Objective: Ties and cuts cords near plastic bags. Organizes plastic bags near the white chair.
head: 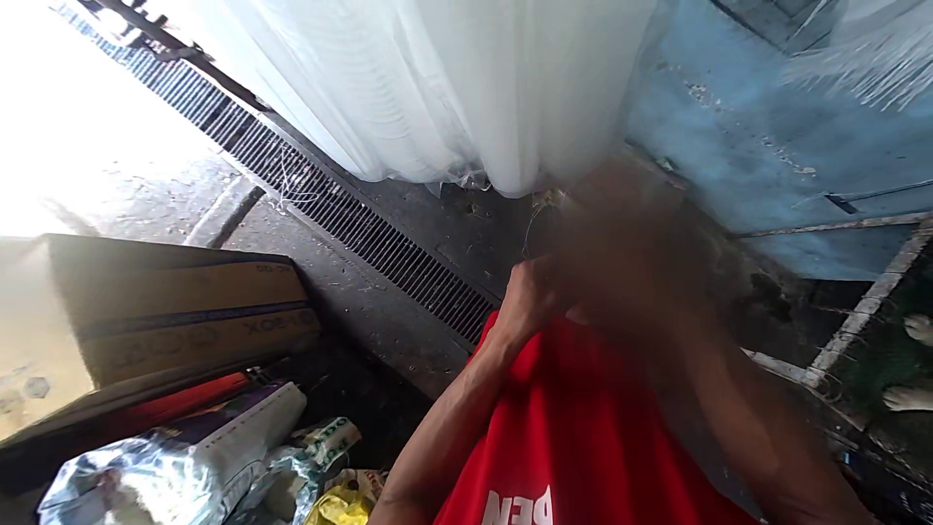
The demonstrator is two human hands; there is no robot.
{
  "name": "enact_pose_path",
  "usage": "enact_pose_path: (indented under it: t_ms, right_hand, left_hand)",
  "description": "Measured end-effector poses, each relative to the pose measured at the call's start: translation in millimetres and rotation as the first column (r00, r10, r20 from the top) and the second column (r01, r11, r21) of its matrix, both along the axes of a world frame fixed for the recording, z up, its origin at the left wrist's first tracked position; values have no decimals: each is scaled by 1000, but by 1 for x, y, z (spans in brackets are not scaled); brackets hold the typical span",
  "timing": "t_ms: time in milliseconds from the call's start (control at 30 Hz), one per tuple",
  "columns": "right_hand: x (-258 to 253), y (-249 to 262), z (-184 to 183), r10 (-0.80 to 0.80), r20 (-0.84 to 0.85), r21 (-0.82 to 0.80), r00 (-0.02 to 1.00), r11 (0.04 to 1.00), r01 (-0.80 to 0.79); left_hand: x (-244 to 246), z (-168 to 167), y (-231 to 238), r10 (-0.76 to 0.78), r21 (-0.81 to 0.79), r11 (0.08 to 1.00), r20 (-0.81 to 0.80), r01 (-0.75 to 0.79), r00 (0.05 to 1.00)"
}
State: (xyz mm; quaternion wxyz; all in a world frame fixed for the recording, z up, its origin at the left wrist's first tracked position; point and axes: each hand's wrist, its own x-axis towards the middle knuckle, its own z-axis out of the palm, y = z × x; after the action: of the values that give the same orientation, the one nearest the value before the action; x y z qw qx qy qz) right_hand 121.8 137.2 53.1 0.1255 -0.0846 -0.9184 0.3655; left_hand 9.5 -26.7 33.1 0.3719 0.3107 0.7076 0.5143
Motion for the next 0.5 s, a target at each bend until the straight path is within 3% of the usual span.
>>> enact_pose_path:
  t_ms: [100,233,333,400,500]
  right_hand:
    - [3,5,0,-26,10,-39,1000,999,27]
    - [7,10,1,-60,37,-15,998,998,60]
    - [9,6,-2,-39,55,30,998,999,37]
    - [9,3,-4,6,93,64,996,998,-12]
    - [4,-1,16,120,255,28,959,991,-131]
  left_hand:
    - [-4,-2,-3,-47,39,998,11,46,999]
    - [-8,-11,-6,9,156,987,148,-32,989]
    - [-11,-15,-12,26,149,987,204,-57,979]
    - [-12,-16,-18,46,47,998,5,-46,999]
    - [-17,-7,-30,-43,-178,983,-407,-33,913]
